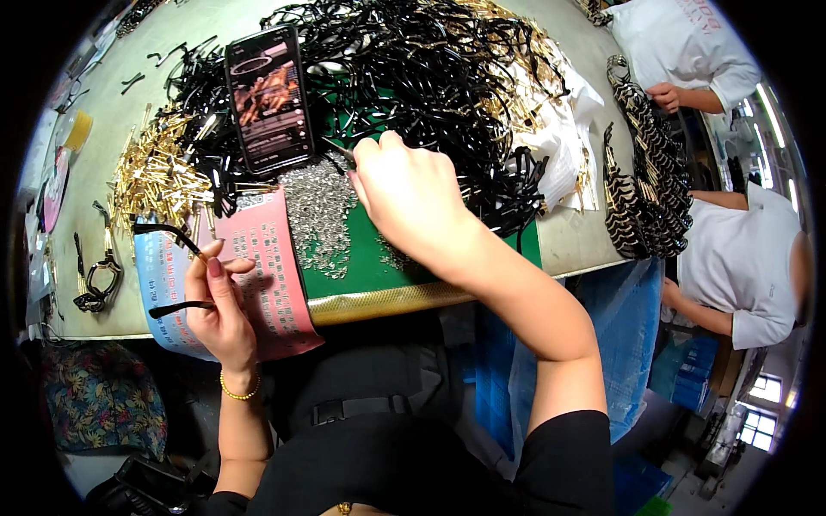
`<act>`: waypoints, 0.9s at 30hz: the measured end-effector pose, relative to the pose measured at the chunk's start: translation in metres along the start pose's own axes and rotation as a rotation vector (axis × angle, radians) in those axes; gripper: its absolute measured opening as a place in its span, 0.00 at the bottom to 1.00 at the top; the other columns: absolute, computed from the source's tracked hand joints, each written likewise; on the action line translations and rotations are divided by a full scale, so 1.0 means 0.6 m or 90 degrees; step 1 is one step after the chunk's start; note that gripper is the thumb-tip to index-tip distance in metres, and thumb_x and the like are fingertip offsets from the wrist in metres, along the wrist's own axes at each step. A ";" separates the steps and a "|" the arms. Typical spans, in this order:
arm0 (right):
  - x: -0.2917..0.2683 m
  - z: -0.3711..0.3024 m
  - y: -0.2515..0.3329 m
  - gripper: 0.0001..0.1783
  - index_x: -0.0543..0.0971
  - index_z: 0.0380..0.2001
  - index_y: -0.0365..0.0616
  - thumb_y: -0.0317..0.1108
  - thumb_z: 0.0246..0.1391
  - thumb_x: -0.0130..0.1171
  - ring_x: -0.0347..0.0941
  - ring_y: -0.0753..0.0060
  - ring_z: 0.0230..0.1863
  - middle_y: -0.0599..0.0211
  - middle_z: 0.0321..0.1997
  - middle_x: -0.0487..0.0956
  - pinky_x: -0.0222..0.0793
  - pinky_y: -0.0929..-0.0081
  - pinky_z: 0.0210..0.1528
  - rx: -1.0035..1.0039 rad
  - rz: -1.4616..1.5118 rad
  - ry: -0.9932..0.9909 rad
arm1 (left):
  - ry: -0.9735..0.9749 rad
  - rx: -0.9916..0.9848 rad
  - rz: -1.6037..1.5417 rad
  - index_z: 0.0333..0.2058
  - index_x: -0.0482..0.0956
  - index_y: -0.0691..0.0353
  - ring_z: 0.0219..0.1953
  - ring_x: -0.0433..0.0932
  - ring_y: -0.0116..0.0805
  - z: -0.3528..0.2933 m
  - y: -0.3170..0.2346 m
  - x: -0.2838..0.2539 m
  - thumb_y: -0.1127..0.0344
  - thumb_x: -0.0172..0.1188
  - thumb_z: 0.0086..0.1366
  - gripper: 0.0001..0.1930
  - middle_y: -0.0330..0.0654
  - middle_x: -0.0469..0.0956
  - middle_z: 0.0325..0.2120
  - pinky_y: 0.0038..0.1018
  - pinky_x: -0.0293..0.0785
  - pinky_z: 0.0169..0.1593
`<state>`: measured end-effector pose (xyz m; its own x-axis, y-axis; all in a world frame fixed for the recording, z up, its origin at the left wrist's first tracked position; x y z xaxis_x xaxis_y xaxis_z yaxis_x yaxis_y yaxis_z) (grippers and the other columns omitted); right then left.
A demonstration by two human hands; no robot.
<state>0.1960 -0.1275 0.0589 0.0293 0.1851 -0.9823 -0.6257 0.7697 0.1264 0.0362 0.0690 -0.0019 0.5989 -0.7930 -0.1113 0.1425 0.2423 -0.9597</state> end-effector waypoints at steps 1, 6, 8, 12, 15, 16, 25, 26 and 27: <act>0.002 0.007 -0.005 0.12 0.76 0.32 0.41 0.39 0.60 0.61 0.80 0.49 0.27 0.55 0.32 0.78 0.78 0.56 0.29 -0.013 -0.012 -0.014 | -0.003 0.010 -0.019 0.56 0.74 0.67 0.23 0.62 0.12 -0.002 0.007 0.000 0.67 0.47 0.80 0.14 0.39 0.84 0.32 0.13 0.56 0.26; -0.058 -0.004 -0.015 0.10 0.76 0.33 0.41 0.37 0.60 0.60 0.79 0.47 0.29 0.54 0.32 0.79 0.76 0.54 0.32 0.008 0.042 -0.147 | 0.003 0.004 -0.146 0.60 0.69 0.67 0.22 0.62 0.12 -0.002 0.011 -0.008 0.67 0.44 0.80 0.16 0.47 0.83 0.40 0.12 0.56 0.21; -0.108 -0.021 0.011 0.10 0.76 0.35 0.38 0.35 0.63 0.59 0.78 0.55 0.27 0.55 0.31 0.79 0.74 0.63 0.31 0.111 0.250 -0.058 | -0.004 0.013 -0.168 0.60 0.68 0.67 0.25 0.66 0.14 -0.004 0.007 -0.012 0.67 0.43 0.80 0.16 0.49 0.82 0.41 0.11 0.60 0.23; -0.075 -0.079 0.085 0.11 0.72 0.40 0.39 0.37 0.71 0.52 0.71 0.83 0.19 0.71 0.25 0.74 0.68 0.81 0.22 0.331 0.861 0.449 | -0.047 0.119 -0.148 0.59 0.68 0.67 0.27 0.70 0.18 -0.008 0.005 -0.012 0.67 0.43 0.81 0.16 0.49 0.82 0.42 0.15 0.69 0.29; 0.012 -0.132 0.122 0.17 0.71 0.41 0.39 0.45 0.70 0.54 0.71 0.82 0.19 0.70 0.25 0.75 0.70 0.77 0.22 0.285 0.979 0.646 | 0.044 0.088 -0.049 0.58 0.69 0.67 0.29 0.72 0.20 -0.012 -0.009 -0.001 0.67 0.44 0.80 0.15 0.47 0.82 0.41 0.18 0.73 0.34; 0.009 -0.132 0.121 0.18 0.70 0.42 0.38 0.45 0.70 0.54 0.73 0.77 0.20 0.65 0.28 0.76 0.71 0.74 0.24 0.221 0.867 0.634 | 0.094 -0.009 -0.011 0.56 0.73 0.69 0.35 0.79 0.26 -0.015 -0.017 -0.003 0.74 0.47 0.78 0.13 0.44 0.82 0.39 0.23 0.77 0.41; -0.031 -0.156 0.069 0.27 0.73 0.61 0.60 0.30 0.58 0.60 0.78 0.57 0.34 0.58 0.38 0.69 0.75 0.62 0.26 -0.034 0.084 0.268 | 0.289 0.157 0.216 0.50 0.78 0.66 0.39 0.82 0.38 0.028 -0.026 0.027 0.76 0.53 0.73 0.10 0.45 0.83 0.35 0.30 0.74 0.45; -0.028 -0.158 0.066 0.27 0.74 0.61 0.61 0.30 0.58 0.60 0.77 0.58 0.32 0.60 0.38 0.69 0.74 0.63 0.25 -0.034 0.077 0.254 | 0.271 0.109 0.138 0.49 0.78 0.66 0.38 0.81 0.38 0.024 -0.021 0.029 0.76 0.53 0.73 0.09 0.45 0.83 0.35 0.31 0.74 0.45; -0.025 -0.160 0.064 0.27 0.74 0.62 0.62 0.30 0.59 0.61 0.77 0.59 0.30 0.61 0.38 0.70 0.74 0.63 0.25 -0.034 0.070 0.240 | 0.253 0.060 0.060 0.48 0.78 0.66 0.38 0.80 0.39 0.015 -0.013 0.029 0.76 0.53 0.73 0.09 0.44 0.83 0.35 0.32 0.74 0.45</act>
<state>0.0968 -0.1595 0.0651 -0.3221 0.0196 -0.9465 -0.6494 0.7229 0.2359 0.0523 0.0584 0.0060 0.2645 -0.9144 -0.3065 0.1842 0.3599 -0.9146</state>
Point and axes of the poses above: each hand's wrist, its own z-axis towards the middle knuckle, its own x-axis out of the palm, y = z × x, the point moved 3 cm from there along z, towards the middle knuckle
